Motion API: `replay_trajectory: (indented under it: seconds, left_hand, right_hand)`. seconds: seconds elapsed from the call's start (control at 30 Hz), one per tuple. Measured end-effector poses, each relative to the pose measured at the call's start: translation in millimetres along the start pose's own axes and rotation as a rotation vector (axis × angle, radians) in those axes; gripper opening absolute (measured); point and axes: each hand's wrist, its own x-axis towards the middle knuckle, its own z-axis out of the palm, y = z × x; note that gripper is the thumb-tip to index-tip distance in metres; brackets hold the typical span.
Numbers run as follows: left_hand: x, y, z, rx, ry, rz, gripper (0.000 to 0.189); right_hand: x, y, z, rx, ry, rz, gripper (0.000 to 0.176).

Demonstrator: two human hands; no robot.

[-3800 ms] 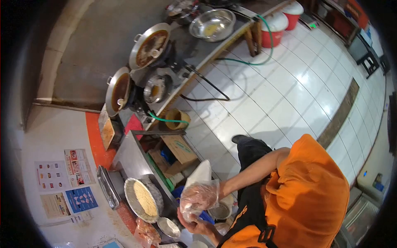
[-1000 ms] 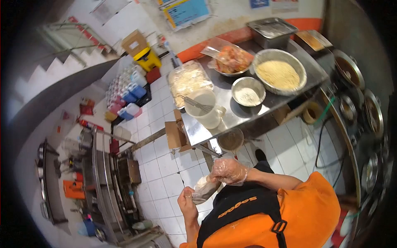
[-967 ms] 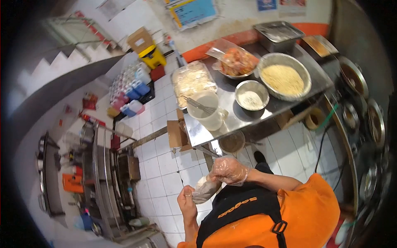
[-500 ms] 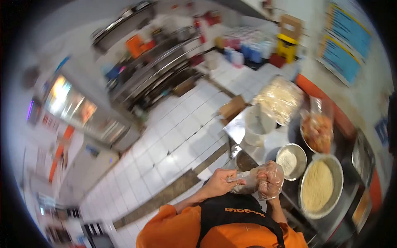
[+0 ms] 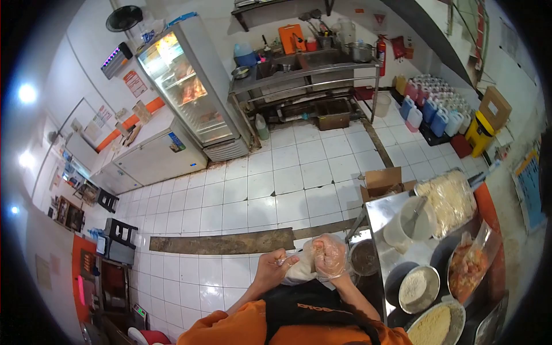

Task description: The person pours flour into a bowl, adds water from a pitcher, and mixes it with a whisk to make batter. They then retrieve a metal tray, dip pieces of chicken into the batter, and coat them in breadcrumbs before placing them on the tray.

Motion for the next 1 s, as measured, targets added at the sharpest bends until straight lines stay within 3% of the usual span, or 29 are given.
replay_trajectory:
  seconds: [0.1,0.23,0.37,0.43,0.47,0.53,0.57,0.7,0.77,0.83,0.9,0.97,1.0]
  left_hand:
    - [9.9,-27.5,-20.5,-0.106,0.087,-0.049,0.048]
    - [45.4,-57.4,-63.4,-0.114,0.136,-0.177,0.048]
    - [87.4,-81.7,-116.1,0.075,-0.014,-0.117,0.042]
    - [118.0,-68.2,-136.9,0.201,0.131,0.287,0.036]
    - [131.4,-63.5,-146.8,0.198,0.135,0.269,0.036]
    - [156.4,-59.7,-158.8,0.590,0.313,0.518,0.033]
    - [166.2,-65.5,-157.9,0.584,0.329,0.505,0.033]
    - [222.6,-91.4,-157.1,0.663,0.318,0.524,0.024]
    - [245.5,-113.3,-158.2,0.550,0.250,0.397,0.030]
    - [278.9,-130.9,-166.8,0.479,0.305,0.459,0.034]
    - [302.8,-148.5,-175.5,0.492,0.219,0.234,0.026]
    - [331.5,-169.8,-180.0,0.459,0.305,0.285,0.022]
    - [341.1,-180.7,-182.7,0.505,0.374,0.234,0.022]
  right_hand:
    - [0.9,18.0,47.1,0.079,-0.155,0.163,0.013]
    - [29.2,43.8,105.4,0.094,-0.248,0.095,0.012]
    - [73.0,47.4,131.6,0.091,-0.389,0.053,0.015]
    - [101.7,45.5,145.4,0.001,-0.442,-0.157,0.017]
    - [116.4,46.8,152.4,0.000,-0.479,-0.225,0.021]
    - [156.2,43.1,164.0,0.014,-0.525,-0.296,0.021]
    - [172.0,46.3,170.1,0.023,-0.551,-0.374,0.021]
    - [227.4,81.0,200.0,-0.019,-0.582,-0.315,0.020]
    - [251.2,107.7,220.3,-0.010,-0.589,-0.325,0.020]
    - [277.7,144.7,246.9,0.038,-0.665,-0.320,0.019]
    - [306.2,183.4,276.8,0.027,-0.685,-0.323,0.019]
    - [337.9,214.1,302.8,0.015,-0.702,-0.322,0.019]
    - [362.4,229.6,316.3,0.022,-0.605,-0.341,0.018]
